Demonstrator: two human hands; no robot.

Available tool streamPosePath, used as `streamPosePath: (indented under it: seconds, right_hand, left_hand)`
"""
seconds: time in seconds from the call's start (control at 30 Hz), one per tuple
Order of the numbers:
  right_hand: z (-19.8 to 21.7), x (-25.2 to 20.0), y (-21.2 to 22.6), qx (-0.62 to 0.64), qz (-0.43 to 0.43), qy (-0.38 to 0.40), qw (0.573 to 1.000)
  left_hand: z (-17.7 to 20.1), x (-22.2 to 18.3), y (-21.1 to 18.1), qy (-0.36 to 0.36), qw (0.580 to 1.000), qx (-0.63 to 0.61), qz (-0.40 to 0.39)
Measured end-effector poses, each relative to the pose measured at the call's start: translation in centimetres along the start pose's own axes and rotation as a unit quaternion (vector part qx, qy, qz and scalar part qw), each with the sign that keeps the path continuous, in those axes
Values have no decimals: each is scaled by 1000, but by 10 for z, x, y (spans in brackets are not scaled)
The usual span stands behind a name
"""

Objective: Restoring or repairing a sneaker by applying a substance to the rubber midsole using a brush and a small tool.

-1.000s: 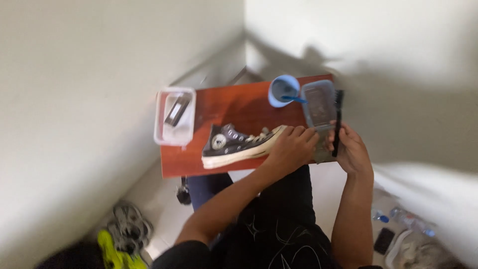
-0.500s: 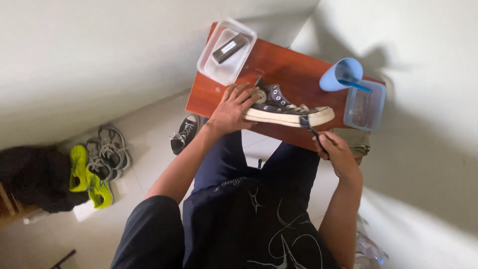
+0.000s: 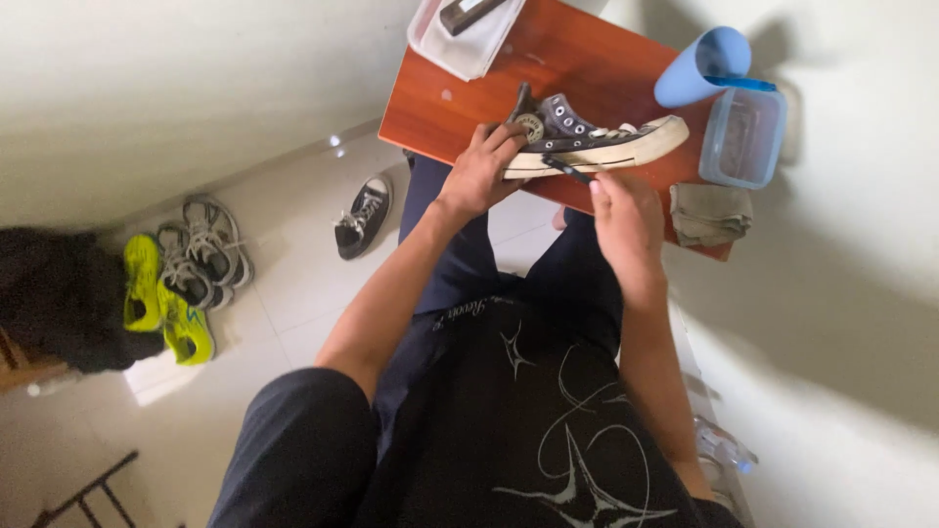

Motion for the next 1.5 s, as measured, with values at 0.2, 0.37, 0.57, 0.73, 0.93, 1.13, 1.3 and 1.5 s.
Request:
streamPosePath:
  seconds: [0.2, 0.37, 0.57, 0.73, 0.93, 1.13, 1.3, 1.5]
  right_hand:
    - [-16, -8, 19, -9, 116, -192, 975]
    - [-2, -8, 8, -46, 133, -262, 955]
    - [7, -16, 13, -69, 129, -322, 935]
    - [12, -24, 47, -56, 130, -324, 935]
    - [24, -23, 6, -55, 69, -314, 945]
    - [-16, -9, 28, -16, 78, -291, 953]
    - [4, -7, -2, 17, 17, -268, 963]
    - [-23, -6, 9, 23, 25, -265, 964]
  left_hand:
    - [7, -1, -20, -45, 999, 23, 1]
    - [9, 0, -12, -94, 995, 0, -29]
    - [12, -1, -26, -101, 994, 15, -47]
    - [14, -3, -29, -117, 991, 9, -60]
    - [13, -2, -29, -141, 988, -21, -55]
    - [7, -7, -22, -188, 979, -43, -63]
    - [15, -3, -25, -226, 970, -48, -74]
    - [2, -4, -26, -216, 974, -13, -66]
Point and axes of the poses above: each hand's wrist, its own x-axis towards the middle knuckle, its own z-axis out of the back of the hand, y = z × x, the point moved 10 cm from there along x, towards the middle knuckle, and after that the axes turned 15 degrees about -z, right-handed, at the moved point
